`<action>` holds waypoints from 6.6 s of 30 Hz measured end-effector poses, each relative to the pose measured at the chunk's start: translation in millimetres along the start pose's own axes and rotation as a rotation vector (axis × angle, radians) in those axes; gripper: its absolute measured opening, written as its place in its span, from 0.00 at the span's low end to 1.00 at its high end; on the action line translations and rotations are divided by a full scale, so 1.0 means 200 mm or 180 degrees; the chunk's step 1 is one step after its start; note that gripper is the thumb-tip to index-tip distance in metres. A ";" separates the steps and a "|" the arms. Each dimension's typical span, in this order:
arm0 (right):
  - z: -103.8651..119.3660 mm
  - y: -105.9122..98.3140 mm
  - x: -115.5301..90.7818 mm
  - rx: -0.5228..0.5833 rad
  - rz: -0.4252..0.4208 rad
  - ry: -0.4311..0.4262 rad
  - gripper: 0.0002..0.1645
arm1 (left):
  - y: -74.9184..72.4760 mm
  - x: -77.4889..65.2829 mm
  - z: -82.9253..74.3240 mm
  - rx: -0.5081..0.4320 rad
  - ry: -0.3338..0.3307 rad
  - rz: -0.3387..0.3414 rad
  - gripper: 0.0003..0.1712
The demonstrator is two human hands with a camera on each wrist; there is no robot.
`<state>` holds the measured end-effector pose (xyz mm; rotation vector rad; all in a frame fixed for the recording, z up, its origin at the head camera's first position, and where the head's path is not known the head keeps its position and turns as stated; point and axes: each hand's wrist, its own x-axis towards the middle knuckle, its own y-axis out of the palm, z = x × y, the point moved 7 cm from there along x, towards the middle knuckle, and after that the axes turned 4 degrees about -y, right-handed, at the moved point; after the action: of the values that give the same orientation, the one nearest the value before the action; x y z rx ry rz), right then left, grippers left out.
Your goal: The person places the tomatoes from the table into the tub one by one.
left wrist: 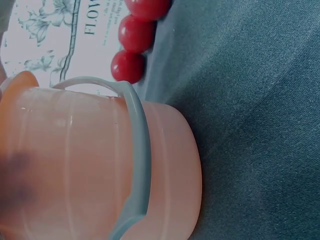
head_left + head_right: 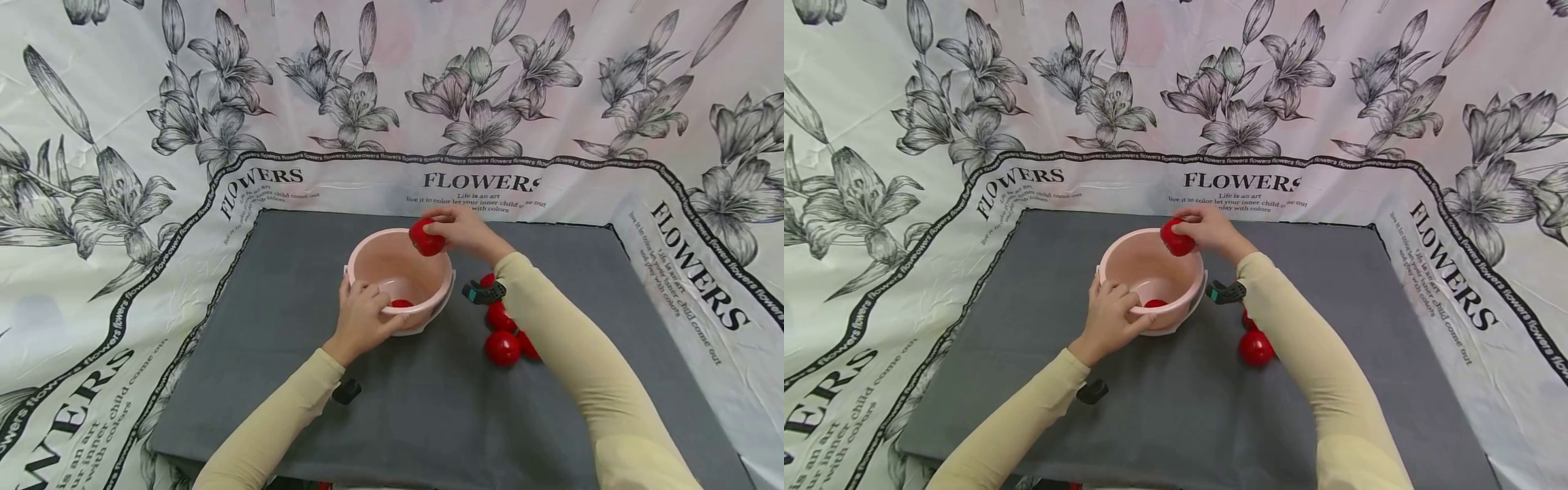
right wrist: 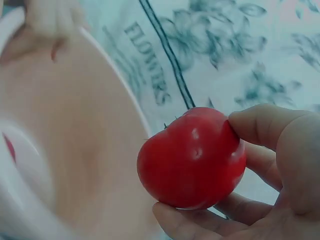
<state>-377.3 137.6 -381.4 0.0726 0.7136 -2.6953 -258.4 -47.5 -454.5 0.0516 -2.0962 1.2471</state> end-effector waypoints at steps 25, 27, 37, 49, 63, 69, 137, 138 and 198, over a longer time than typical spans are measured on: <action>-0.15 0.44 0.15 -0.0890 0.0504 -0.0145 0.21 | 0.01 0.01 0.01 -0.0005 -0.0014 0.0083 0.22; -0.16 0.44 0.15 -0.0926 0.0527 -0.0150 0.21 | 0.01 0.01 0.01 0.0013 -0.0008 0.0081 0.21; -0.16 0.45 0.13 -0.0995 0.0477 -0.0123 0.21 | 0.01 0.00 0.01 0.0024 -0.0011 0.0049 0.21; -0.16 0.45 0.12 -0.1034 0.0364 -0.0218 0.20 | 0.01 0.01 0.00 0.0110 -0.0062 0.0070 0.21; -0.10 0.28 0.08 -0.0549 0.0258 -0.0094 0.23 | 0.01 0.00 0.00 0.0036 -0.0050 0.0042 0.22; -0.06 -0.01 -0.04 -0.0364 -0.0043 0.0052 0.27 | 0.01 0.00 0.00 0.0032 -0.0052 -0.0003 0.21; -1.20 -0.31 -0.86 0.0321 -0.0167 0.0837 0.37 | 0.00 -0.01 0.00 -0.0025 -0.0033 -0.0120 0.20; -1.20 -0.31 -0.86 0.0331 -0.0159 0.0839 0.37 | 0.00 0.00 0.00 -0.0019 -0.0028 -0.0127 0.20; -0.55 -0.68 -0.58 -0.0295 -0.0528 0.0443 0.37 | 0.00 0.00 0.00 -0.0050 -0.0060 -0.0139 0.20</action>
<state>-319.7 339.9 -397.9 0.1870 0.9231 -2.8305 -258.2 -47.6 -455.3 0.1020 -2.1096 1.2086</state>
